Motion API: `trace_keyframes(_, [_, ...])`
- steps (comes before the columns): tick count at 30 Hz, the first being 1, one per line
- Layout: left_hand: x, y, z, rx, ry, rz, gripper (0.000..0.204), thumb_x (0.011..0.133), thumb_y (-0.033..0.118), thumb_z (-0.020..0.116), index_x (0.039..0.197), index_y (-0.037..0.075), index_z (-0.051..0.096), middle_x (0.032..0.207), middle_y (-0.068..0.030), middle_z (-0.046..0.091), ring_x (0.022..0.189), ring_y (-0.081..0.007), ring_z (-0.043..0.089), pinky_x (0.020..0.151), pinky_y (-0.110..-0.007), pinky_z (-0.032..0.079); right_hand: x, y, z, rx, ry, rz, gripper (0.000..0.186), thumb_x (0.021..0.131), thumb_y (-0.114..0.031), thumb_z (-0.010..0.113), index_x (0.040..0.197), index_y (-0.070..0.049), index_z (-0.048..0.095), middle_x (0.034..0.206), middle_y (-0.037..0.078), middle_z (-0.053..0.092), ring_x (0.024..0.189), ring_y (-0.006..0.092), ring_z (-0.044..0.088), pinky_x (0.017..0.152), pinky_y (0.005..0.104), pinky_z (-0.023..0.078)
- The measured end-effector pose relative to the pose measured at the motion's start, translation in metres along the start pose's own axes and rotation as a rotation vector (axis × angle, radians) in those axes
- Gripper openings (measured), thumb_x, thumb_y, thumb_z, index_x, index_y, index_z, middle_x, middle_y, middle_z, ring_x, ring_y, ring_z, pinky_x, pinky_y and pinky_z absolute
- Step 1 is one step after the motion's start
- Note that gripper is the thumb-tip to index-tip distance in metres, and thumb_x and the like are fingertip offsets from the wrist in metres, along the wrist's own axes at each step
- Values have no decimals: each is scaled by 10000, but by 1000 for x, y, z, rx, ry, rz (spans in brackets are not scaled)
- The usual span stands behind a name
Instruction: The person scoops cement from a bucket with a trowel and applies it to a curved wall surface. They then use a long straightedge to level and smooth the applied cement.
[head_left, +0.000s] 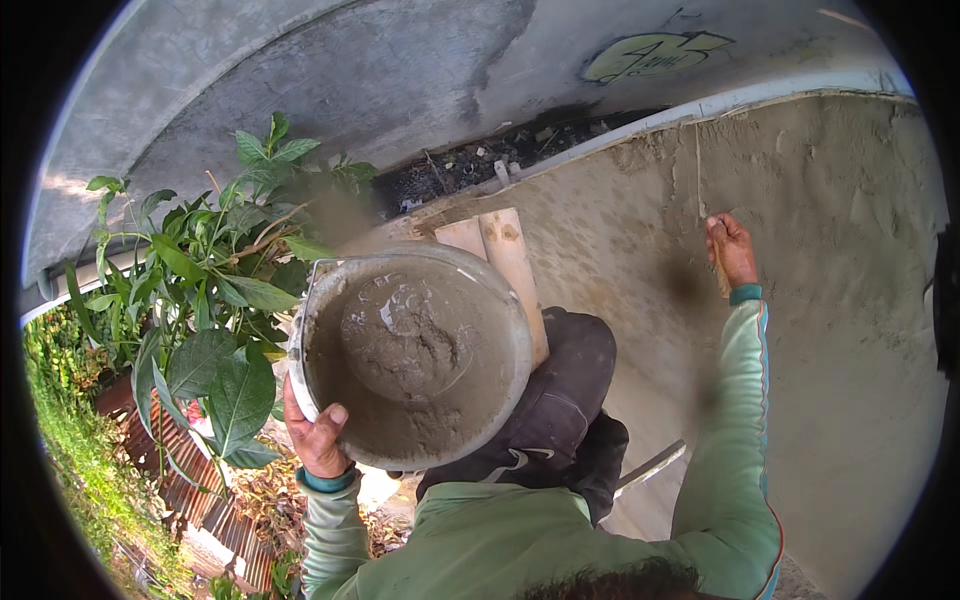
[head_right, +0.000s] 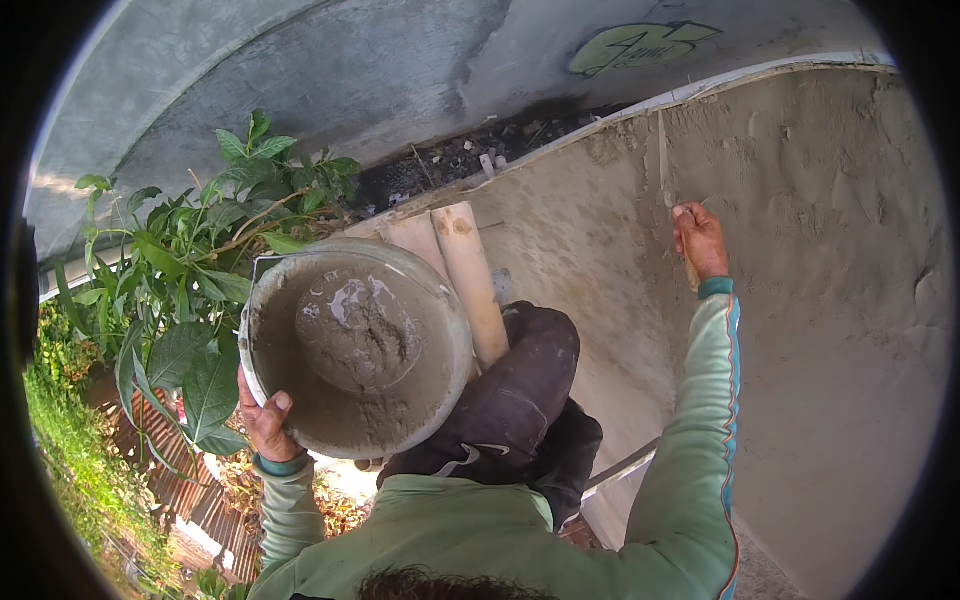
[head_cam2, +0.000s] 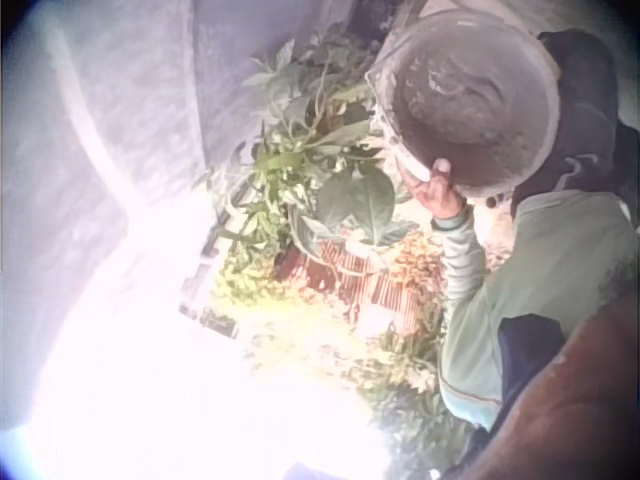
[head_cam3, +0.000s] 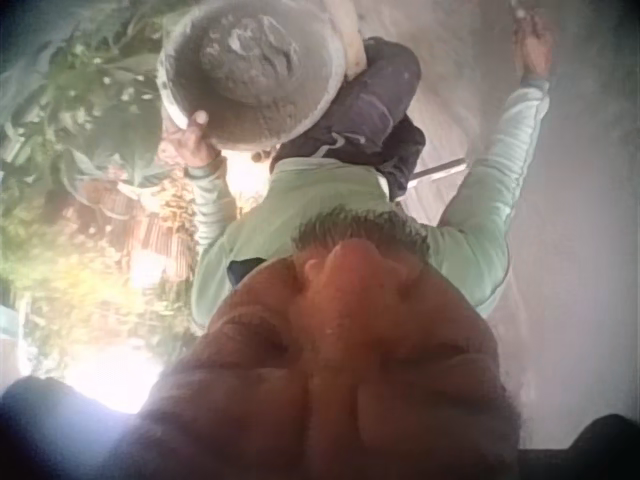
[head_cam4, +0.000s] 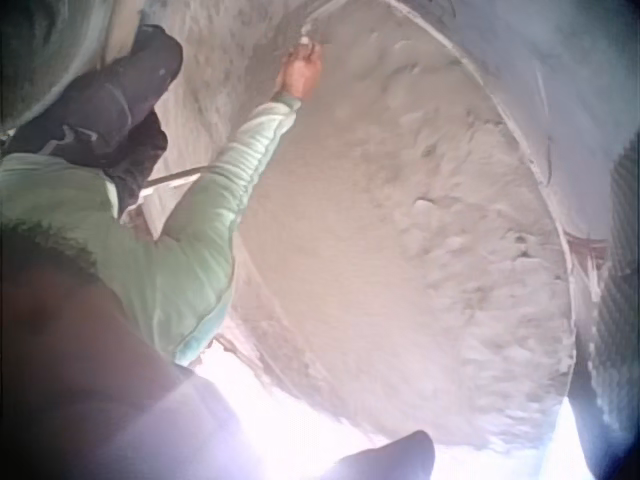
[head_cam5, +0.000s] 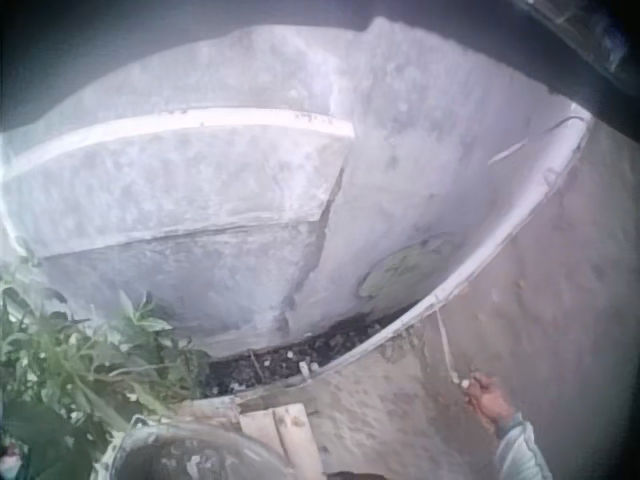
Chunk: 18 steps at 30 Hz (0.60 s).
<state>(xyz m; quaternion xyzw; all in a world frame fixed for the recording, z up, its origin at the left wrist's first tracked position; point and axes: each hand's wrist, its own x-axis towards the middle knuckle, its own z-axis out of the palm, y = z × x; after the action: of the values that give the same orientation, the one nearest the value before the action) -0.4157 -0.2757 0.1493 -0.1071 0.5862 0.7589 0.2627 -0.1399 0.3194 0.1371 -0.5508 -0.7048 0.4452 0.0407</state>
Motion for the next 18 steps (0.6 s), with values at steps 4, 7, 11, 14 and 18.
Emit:
trace_keyframes(4, [4, -1, 0, -19, -51, 11, 811, 752, 26, 723, 1510, 28, 436, 1334, -108, 618, 1145, -223, 618, 995, -340, 493, -112, -58, 16, -289, 12, -283, 203, 1019, -237, 599, 1073, -44, 630, 762, 20, 553, 644, 145, 538, 598, 321, 453])
trace_keyframes(7, [-6, 18, 38, -84, -79, -38, 810, 761, 40, 722, 1515, 28, 428, 1366, -126, 602, 1202, -248, 606, 1066, -380, 475, -188, -117, 67, -576, -78, -530, 248, 932, -206, 691, 1122, -57, 632, 878, 81, 621, 708, 279, 601, 677, 389, 494])
trace_keyframes(11, [-33, 18, 104, -101, -210, 2, 811, 746, -76, 676, 1517, 0, 436, 1452, -135, 554, 1320, -254, 536, 1152, -391, 388, -248, -153, 127, -808, -147, -739, 236, 878, -194, 704, 991, -6, 617, 933, 141, 663, 818, 366, 671, 727, 433, 540])
trace_keyframes(14, [-43, 3, 131, 41, -265, 56, 830, 734, -111, 645, 1529, -35, 419, 1534, -145, 479, 1420, -246, 435, 1201, -393, 293, -242, -132, 172, -933, -134, -652, 222, 920, -202, 636, 981, 12, 628, 936, 197, 674, 874, 392, 683, 756, 461, 543])
trace_keyframes(18, [-48, 1, 115, -60, -363, 78, 805, 751, -117, 614, 1528, -41, 415, 1535, -148, 478, 1428, -251, 426, 1206, -391, 288, -237, -116, 188, -743, -425, -448, 267, 943, -246, 627, 1059, -6, 645, 949, 229, 701, 885, 420, 684, 770, 477, 533])
